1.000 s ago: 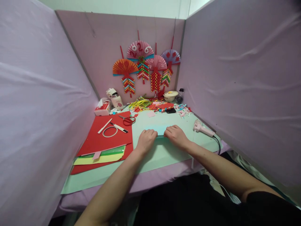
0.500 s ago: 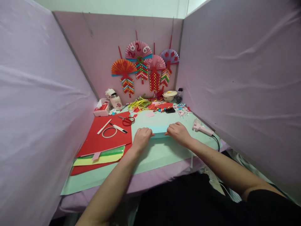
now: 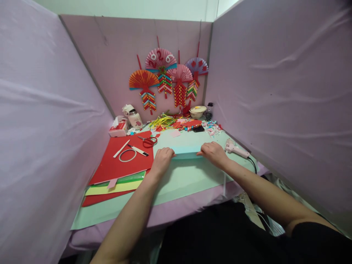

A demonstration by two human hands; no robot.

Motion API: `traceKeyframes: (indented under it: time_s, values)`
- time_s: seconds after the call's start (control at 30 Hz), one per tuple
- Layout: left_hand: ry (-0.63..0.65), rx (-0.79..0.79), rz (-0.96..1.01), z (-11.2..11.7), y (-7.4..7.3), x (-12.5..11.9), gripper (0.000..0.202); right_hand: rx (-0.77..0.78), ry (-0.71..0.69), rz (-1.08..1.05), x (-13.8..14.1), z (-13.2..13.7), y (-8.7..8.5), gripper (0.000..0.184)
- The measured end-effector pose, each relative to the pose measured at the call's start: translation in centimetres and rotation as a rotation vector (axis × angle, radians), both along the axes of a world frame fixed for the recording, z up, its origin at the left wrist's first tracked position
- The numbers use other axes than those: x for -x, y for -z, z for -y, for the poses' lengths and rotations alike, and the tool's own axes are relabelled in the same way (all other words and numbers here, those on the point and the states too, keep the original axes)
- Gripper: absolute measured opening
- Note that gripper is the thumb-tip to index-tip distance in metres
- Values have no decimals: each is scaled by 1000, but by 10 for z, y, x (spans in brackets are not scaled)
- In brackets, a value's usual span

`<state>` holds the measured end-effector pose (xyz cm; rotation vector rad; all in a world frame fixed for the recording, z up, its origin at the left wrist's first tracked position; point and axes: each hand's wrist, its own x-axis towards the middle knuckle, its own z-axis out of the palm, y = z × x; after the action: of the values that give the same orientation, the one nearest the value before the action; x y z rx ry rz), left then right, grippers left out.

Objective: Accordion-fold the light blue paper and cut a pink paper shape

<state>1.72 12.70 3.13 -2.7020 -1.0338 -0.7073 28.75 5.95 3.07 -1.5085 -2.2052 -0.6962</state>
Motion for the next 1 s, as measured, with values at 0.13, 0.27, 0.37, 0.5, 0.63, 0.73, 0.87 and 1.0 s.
traceKeyframes:
  time_s: [0.13, 0.27, 0.37, 0.5, 0.63, 0.73, 0.87, 1.0]
  values:
    - [-37, -29, 28, -4, -2, 5, 23, -5, -7, -23, -9, 3, -3, 39]
    - [-28, -53, 50, -7, -3, 9, 20, 43, -79, -32, -13, 9, -6, 27]
    - [16, -37, 77, -10, -2, 13, 14, 93, -93, -52, -17, 14, -6, 15]
    - [59, 4, 91, -12, -1, 17, 19, 89, -42, -65, -23, 17, -6, 15]
    - [50, 8, 102, -10, -2, 17, 21, 45, 17, -96, -24, 18, -7, 18]
    - [17, -20, 109, -10, -3, 17, 22, 17, 29, -105, -21, 17, -7, 19]
    - [-9, -45, 129, -11, -2, 17, 21, -20, 10, -119, -20, 15, -5, 19]
    - [-12, -55, 134, -10, -1, 17, 21, -29, 5, -143, -22, 12, -3, 19]
